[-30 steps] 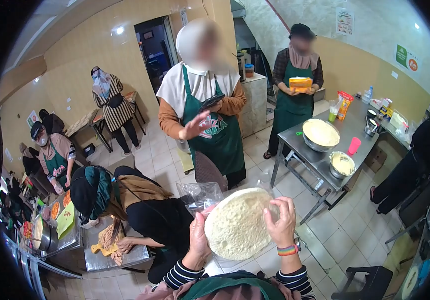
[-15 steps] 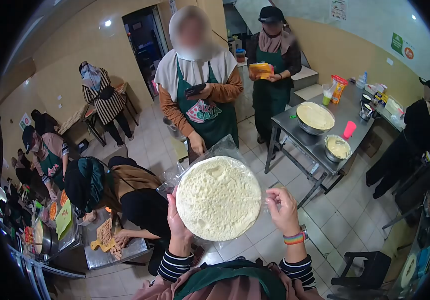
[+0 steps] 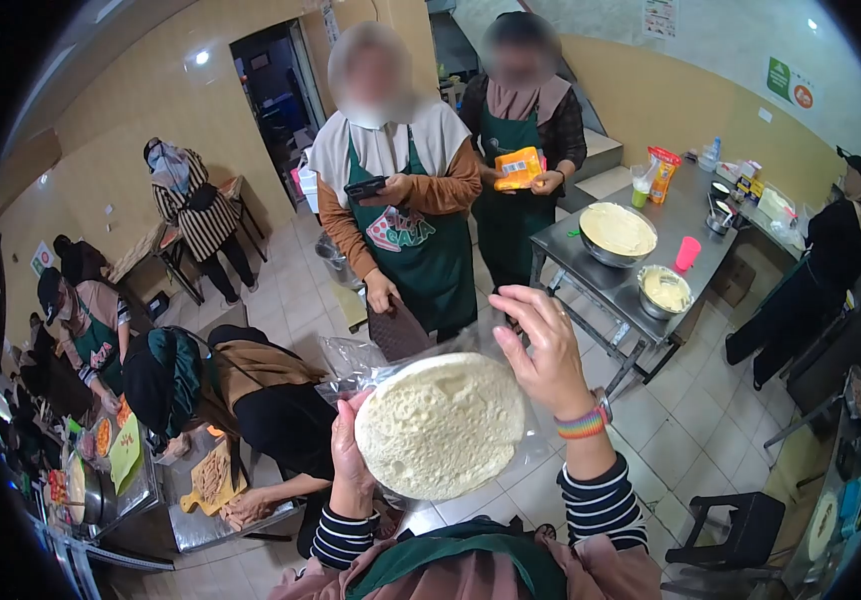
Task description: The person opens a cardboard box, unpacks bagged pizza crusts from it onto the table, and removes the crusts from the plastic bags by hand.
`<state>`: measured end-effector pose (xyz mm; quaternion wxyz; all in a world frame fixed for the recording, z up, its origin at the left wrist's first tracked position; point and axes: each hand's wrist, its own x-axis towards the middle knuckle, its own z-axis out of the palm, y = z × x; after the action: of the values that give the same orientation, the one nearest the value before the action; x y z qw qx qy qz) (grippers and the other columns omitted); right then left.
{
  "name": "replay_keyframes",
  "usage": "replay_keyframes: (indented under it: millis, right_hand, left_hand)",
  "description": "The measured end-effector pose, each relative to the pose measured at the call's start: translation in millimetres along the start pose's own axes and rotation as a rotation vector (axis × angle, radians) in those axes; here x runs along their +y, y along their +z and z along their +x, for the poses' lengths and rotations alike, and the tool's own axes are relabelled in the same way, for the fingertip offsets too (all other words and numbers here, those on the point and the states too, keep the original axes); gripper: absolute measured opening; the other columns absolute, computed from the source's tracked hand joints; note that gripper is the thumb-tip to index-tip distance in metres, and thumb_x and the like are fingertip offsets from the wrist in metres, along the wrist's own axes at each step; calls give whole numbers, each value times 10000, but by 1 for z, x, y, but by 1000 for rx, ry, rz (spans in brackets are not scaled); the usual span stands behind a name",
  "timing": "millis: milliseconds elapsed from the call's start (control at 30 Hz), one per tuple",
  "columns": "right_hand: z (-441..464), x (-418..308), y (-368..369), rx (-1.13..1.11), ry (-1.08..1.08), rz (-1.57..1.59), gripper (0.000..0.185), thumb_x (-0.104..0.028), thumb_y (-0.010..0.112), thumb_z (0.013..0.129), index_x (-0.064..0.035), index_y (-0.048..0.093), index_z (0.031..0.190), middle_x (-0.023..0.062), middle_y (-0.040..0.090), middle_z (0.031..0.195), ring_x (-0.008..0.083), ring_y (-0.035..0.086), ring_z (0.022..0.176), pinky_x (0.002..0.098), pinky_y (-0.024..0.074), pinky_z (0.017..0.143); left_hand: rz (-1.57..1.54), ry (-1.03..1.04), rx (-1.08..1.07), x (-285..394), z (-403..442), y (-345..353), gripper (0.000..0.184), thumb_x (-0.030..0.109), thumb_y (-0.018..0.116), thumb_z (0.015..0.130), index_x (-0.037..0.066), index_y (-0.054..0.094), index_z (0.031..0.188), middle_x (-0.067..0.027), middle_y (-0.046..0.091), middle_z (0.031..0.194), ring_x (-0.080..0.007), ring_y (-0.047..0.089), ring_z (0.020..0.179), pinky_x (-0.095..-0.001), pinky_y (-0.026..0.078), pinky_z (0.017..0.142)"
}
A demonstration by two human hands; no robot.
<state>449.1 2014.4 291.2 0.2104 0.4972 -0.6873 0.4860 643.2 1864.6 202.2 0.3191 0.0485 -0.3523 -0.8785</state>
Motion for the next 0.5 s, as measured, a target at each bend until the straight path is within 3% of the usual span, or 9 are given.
replay_keyframes:
  millis: [67, 100, 133, 200, 233, 333, 500]
  right_hand:
    - [12, 2, -4, -201, -27, 3, 201, -114, 576, 780, -48, 590, 969, 85, 569, 895, 263, 512, 872, 308, 417, 738]
    - [15, 12, -6, -353, -17, 19, 172, -155, 587, 795, -42, 602, 925, 48, 578, 814, 201, 519, 826, 272, 407, 706]
    - [16, 17, -8, -356, -27, 24, 172, -155, 587, 795, -42, 602, 925, 48, 578, 814, 201, 519, 826, 272, 407, 706]
    - [19, 23, -11, -751, 302, 494, 164, -179, 597, 804, -24, 604, 855, 20, 568, 771, 129, 507, 783, 251, 397, 702]
    - [19, 21, -12, -780, 338, 577, 185, -199, 600, 812, -15, 601, 821, 5, 556, 751, 76, 489, 743, 235, 395, 686]
    - [16, 27, -10, -785, 207, 628, 173, -189, 605, 807, -16, 601, 802, 11, 552, 742, 84, 492, 732, 238, 401, 679]
    - [15, 21, -14, -814, 316, 624, 150, -159, 616, 792, -10, 596, 796, 16, 545, 757, 100, 496, 758, 249, 397, 700]
  left_hand:
    - [134, -15, -41, 2, -2, -3, 473, 376, 383, 904, -45, 569, 1014, -170, 586, 1040, -223, 587, 913, -338, 466, 821]
    - [140, -52, -60, 3, -3, -8, 465, 364, 399, 902, -52, 600, 955, -180, 585, 1040, -233, 573, 946, -339, 450, 837]
    - [140, -41, -57, 6, -2, -9, 465, 364, 399, 902, -52, 600, 955, -180, 585, 1040, -233, 573, 946, -339, 450, 837]
    - [273, -37, -112, 10, -1, -11, 462, 361, 416, 897, -59, 603, 942, -193, 579, 1046, -245, 555, 980, -344, 431, 854]
    - [256, -49, -112, 12, 0, -8, 465, 365, 433, 890, -65, 604, 933, -204, 576, 1046, -254, 542, 998, -343, 416, 868]
    - [270, -76, -82, 16, 1, -10, 465, 368, 441, 885, -64, 603, 936, -205, 574, 1049, -251, 547, 985, -337, 418, 865]
    - [291, -87, -102, 23, 3, -5, 467, 366, 452, 881, -72, 594, 959, -199, 573, 1055, -243, 556, 965, -333, 421, 862]
